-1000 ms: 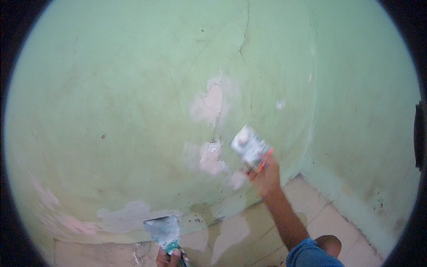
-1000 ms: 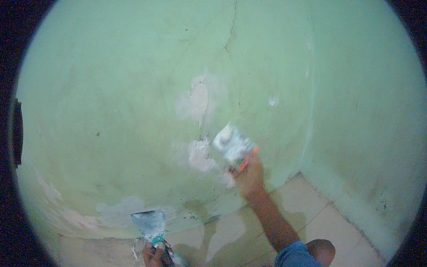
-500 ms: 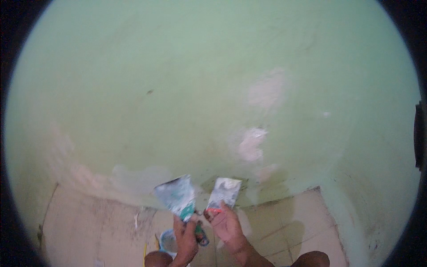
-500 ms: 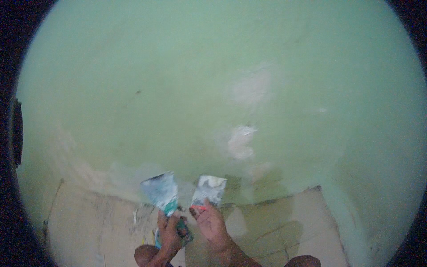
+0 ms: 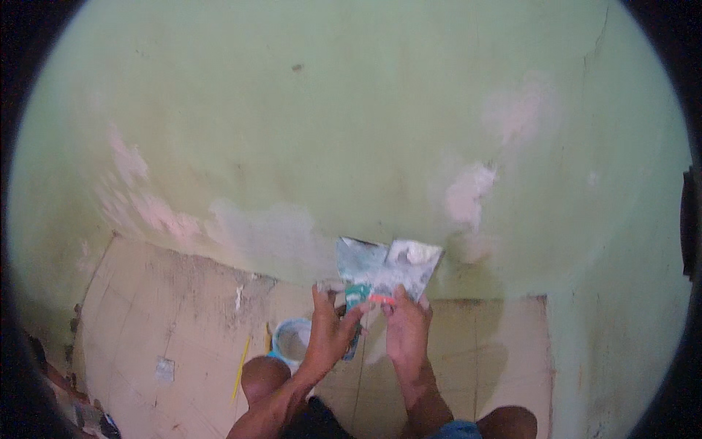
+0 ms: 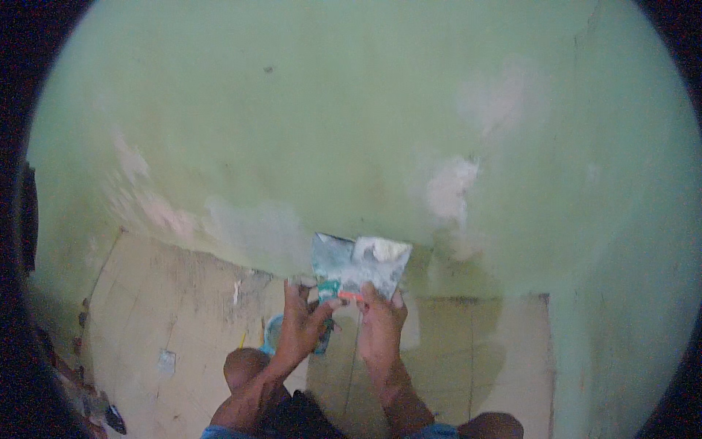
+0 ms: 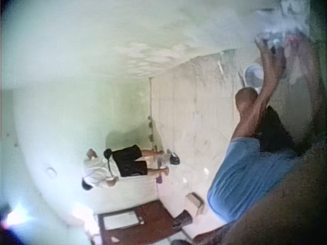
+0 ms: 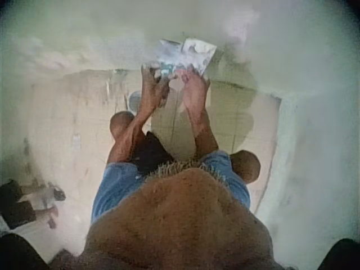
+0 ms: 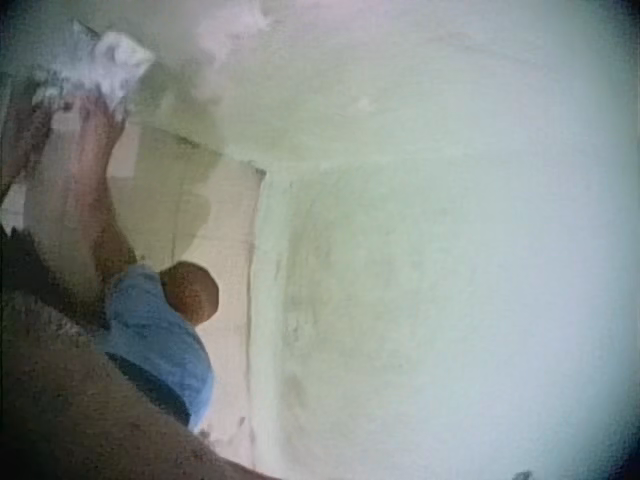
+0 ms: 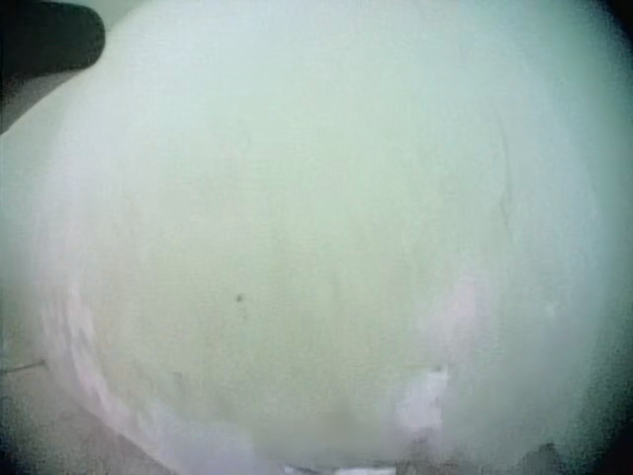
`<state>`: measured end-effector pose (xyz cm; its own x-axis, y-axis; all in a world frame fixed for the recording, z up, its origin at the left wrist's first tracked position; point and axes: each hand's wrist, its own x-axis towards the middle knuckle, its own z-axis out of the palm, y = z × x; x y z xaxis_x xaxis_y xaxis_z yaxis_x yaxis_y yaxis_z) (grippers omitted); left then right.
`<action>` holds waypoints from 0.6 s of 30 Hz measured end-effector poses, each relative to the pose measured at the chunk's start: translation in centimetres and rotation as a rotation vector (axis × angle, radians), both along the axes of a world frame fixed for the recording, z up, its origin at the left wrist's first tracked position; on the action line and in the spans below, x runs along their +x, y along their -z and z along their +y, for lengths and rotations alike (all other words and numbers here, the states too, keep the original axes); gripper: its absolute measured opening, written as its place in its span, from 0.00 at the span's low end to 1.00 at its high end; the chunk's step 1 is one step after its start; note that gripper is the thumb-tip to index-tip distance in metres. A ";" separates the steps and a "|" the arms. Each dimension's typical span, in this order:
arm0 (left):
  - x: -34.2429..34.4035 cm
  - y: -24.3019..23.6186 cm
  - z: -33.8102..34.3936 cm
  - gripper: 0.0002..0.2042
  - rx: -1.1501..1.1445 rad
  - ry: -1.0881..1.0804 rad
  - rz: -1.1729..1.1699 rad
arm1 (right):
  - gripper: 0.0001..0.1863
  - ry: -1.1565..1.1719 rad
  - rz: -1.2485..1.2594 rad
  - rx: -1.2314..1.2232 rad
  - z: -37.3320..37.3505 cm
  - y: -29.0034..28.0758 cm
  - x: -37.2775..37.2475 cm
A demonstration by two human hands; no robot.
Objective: The person patches cracks and holes in a wall using a putty knife and a plastic container of white compound.
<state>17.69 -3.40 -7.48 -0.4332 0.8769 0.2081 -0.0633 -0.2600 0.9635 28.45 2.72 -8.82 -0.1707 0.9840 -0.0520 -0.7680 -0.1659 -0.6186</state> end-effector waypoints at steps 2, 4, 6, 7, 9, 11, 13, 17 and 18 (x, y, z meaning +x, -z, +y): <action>-0.5 -0.2 -0.3 0.16 -0.075 0.037 0.023 | 0.21 -0.003 -0.012 -0.025 -0.7 0.4 -0.1; -1.1 -0.1 -0.7 0.14 -0.094 0.057 0.107 | 0.20 -0.019 0.002 0.001 -1.1 -0.8 -0.6; -1.6 0.6 -0.4 0.13 -0.077 0.090 0.249 | 0.19 0.001 0.001 0.022 -1.1 -1.3 -0.5; -1.5 0.5 -0.4 0.12 -0.062 0.091 0.266 | 0.18 0.017 0.000 0.037 -1.0 -1.5 -0.2; -0.8 0.1 -0.3 0.11 -0.018 0.111 0.306 | 0.18 0.020 -0.215 0.163 -1.0 1.1 0.0; -0.9 -1.0 -1.0 0.08 -0.142 0.106 0.209 | 0.17 -0.015 -0.260 0.151 -0.9 0.5 -0.1; -1.2 -1.7 -2.0 0.07 -0.252 0.026 0.057 | 0.21 -0.108 -0.216 0.113 -2.0 -1.3 -0.9; -2.0 -3.2 -2.8 0.08 -0.176 -0.036 -0.119 | 0.31 -0.120 -0.146 0.516 -1.6 -1.0 -1.1; -2.4 -3.1 -3.0 0.08 -0.155 -0.063 -0.157 | 0.35 -0.159 -0.105 0.517 -1.4 -0.7 -1.2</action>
<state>15.30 -6.39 -4.37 -0.5045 0.8634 -0.0011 -0.2037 -0.1178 0.9719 27.22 1.31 -8.08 -0.3388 0.8485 0.4065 -0.6880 0.0713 -0.7222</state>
